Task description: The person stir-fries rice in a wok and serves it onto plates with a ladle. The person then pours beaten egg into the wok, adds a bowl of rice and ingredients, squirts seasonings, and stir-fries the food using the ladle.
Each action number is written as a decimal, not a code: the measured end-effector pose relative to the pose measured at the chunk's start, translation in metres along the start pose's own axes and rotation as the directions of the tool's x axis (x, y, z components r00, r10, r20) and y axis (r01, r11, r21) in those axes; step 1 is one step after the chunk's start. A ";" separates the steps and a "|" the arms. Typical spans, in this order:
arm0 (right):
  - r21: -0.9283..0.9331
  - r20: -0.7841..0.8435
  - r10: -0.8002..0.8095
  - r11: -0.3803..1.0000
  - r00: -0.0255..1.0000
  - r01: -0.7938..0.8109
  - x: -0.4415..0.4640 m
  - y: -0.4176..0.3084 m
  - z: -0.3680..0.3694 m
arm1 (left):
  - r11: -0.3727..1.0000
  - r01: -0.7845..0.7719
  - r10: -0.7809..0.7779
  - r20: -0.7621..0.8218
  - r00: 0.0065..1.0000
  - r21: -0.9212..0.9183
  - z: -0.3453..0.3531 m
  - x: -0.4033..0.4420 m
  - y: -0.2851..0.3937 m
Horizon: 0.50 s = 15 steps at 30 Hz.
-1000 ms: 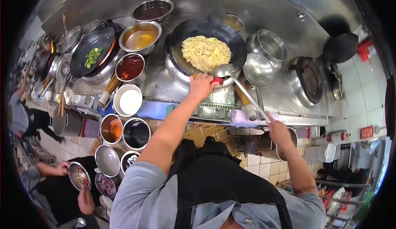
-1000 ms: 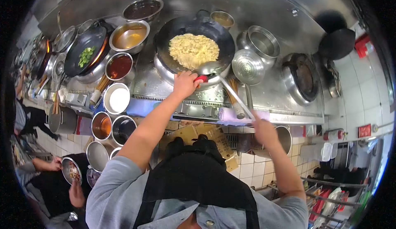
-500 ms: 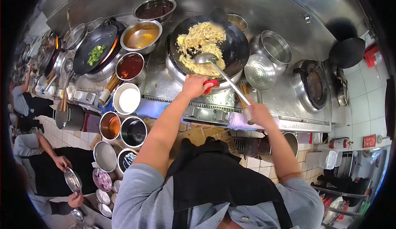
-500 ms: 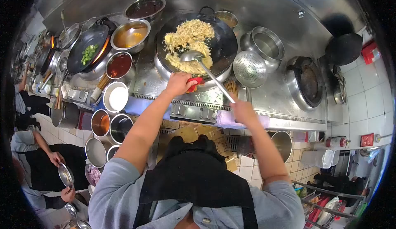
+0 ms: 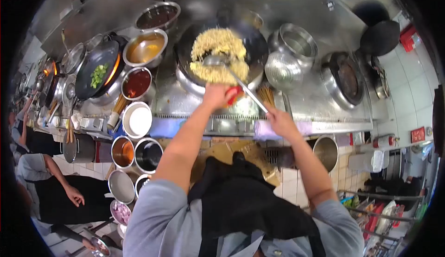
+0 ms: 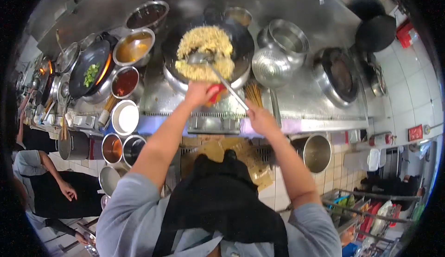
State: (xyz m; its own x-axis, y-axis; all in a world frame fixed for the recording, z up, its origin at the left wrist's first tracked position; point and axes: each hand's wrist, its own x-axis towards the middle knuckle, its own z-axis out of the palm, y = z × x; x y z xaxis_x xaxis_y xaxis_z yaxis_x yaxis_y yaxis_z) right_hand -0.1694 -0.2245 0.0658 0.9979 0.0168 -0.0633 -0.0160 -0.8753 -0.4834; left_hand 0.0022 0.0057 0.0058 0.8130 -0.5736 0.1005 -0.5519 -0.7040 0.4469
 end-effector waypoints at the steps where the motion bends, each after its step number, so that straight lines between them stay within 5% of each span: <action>1: -0.007 0.052 0.063 0.998 0.997 -0.063 -0.017 -0.027 -0.035 | 0.999 0.039 -0.039 0.010 0.999 0.021 0.009 -0.003 0.001; 5: -0.063 0.252 0.121 0.992 0.960 -0.108 -0.097 -0.079 -0.150 | 0.997 0.040 -0.033 -0.107 0.994 0.070 -0.006 -0.024 0.043; 7: -0.059 0.370 0.074 0.997 0.926 -0.056 -0.130 -0.091 -0.220 | 0.998 -0.056 0.056 -0.018 0.998 0.014 -0.074 -0.067 0.091; 10: -0.158 0.467 0.170 0.982 0.868 -0.108 -0.131 -0.108 -0.259 | 0.982 -0.190 0.190 -0.125 0.974 0.016 -0.105 -0.082 0.104; 12: -0.275 0.474 0.183 0.960 0.861 -0.052 -0.094 -0.110 -0.231 | 0.983 -0.178 0.182 -0.116 0.976 0.046 -0.095 -0.052 0.090; 14: -0.173 0.343 0.055 0.985 0.938 0.006 -0.049 -0.084 -0.172 | 0.986 -0.158 0.167 -0.197 0.966 0.063 -0.041 -0.026 0.056; 15: -0.094 0.181 -0.146 0.982 0.972 0.165 -0.026 -0.047 -0.124 | 0.991 -0.110 0.124 -0.237 0.964 0.072 -0.003 -0.028 0.046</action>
State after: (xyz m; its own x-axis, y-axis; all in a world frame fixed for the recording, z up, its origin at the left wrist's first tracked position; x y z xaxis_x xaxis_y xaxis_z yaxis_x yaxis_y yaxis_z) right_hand -0.1870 -0.2439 0.1980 0.9612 0.2320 -0.1490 0.1553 -0.9020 -0.4027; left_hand -0.0459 -0.0093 0.0260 0.7591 -0.5408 0.3624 -0.6496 -0.6653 0.3679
